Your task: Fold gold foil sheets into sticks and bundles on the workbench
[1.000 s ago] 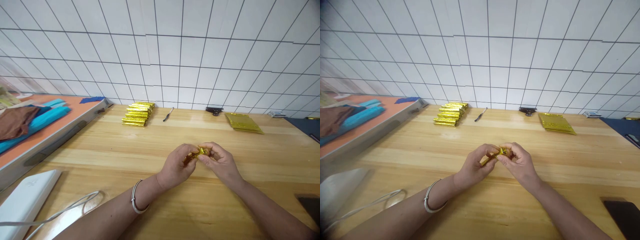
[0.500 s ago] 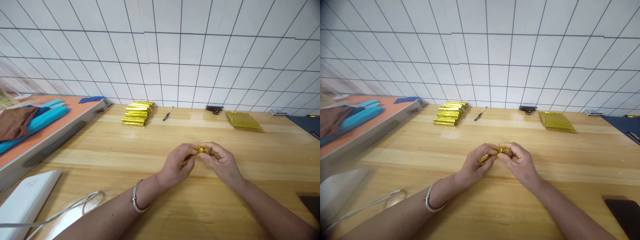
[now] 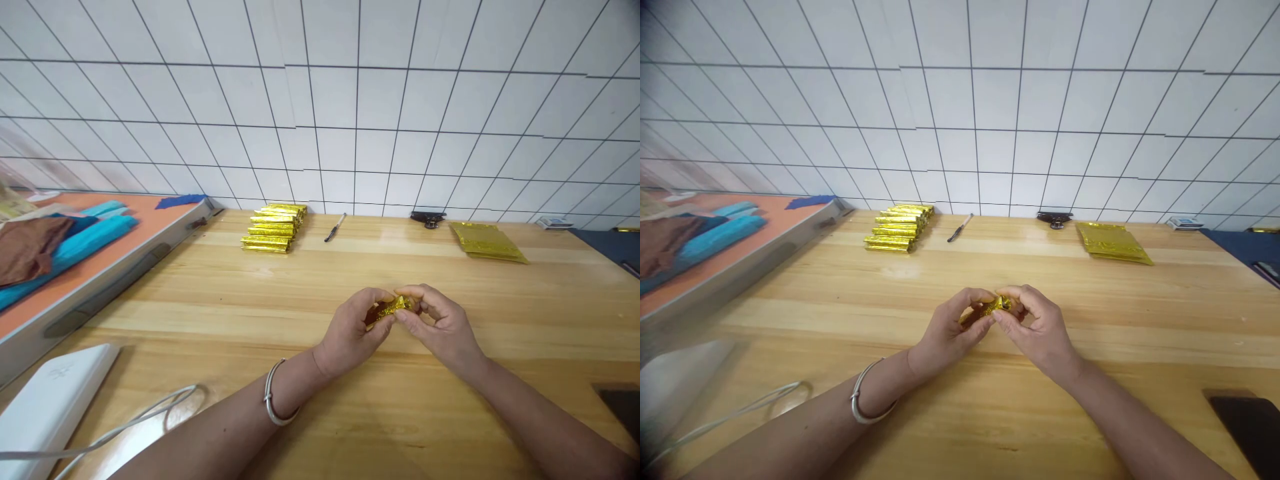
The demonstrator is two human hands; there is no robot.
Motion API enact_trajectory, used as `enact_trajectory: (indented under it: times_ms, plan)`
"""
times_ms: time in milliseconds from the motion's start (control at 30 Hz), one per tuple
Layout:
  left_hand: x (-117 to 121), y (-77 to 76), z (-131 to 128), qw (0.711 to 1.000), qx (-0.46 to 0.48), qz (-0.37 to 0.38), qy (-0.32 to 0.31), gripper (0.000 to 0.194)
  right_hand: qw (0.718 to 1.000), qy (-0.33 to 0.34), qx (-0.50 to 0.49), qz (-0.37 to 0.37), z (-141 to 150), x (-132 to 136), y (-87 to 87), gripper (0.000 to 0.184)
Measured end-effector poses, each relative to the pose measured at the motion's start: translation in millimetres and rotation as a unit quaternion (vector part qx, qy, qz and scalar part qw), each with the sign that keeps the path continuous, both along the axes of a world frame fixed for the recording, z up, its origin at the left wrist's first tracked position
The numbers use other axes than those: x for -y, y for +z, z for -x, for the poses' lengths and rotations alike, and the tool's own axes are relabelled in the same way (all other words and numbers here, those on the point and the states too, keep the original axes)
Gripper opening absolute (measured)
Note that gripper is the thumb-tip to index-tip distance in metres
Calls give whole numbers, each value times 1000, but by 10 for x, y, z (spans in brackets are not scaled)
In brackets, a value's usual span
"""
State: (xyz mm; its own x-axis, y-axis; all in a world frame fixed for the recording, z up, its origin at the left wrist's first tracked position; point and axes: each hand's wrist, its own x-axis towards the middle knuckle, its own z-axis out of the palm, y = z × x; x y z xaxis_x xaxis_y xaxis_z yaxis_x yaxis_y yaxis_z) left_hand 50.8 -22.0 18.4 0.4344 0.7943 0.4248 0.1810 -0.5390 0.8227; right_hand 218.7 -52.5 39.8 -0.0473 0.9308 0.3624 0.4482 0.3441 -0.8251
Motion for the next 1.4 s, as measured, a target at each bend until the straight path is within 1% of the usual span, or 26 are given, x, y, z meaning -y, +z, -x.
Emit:
enact_trajectory:
  times_ms: [167,300,400,600,733,900,1267,1400]
  plan:
    - [8,8,-9,1000,4,9,-2,19,1000,-4,7,-4,-9,-12,-21,23]
    - [9,-13,-13,1000,15,-17,8,18,1000,-13,23,-14,-5,-10,-46,21]
    - [12,-36,-10,999,33,-34,3,17,999,-14,30,-23,2,1,-40,19]
    - [44,4,10,998,58,-23,-28,19,999,14,21,-41,1,19,-21,20]
    - [47,-1,6,998,64,-17,-19,16,998,34,15,-49,-8,27,-20,24]
    - [38,-43,-7,997,66,-30,-13,14,997,48,18,-53,-23,39,3,25]
    - [70,-62,-28,994,106,-25,-8,10,995,19,44,-86,21,38,7,21]
    - [76,-54,-29,993,115,-12,-20,5,995,15,49,-87,27,47,4,20]
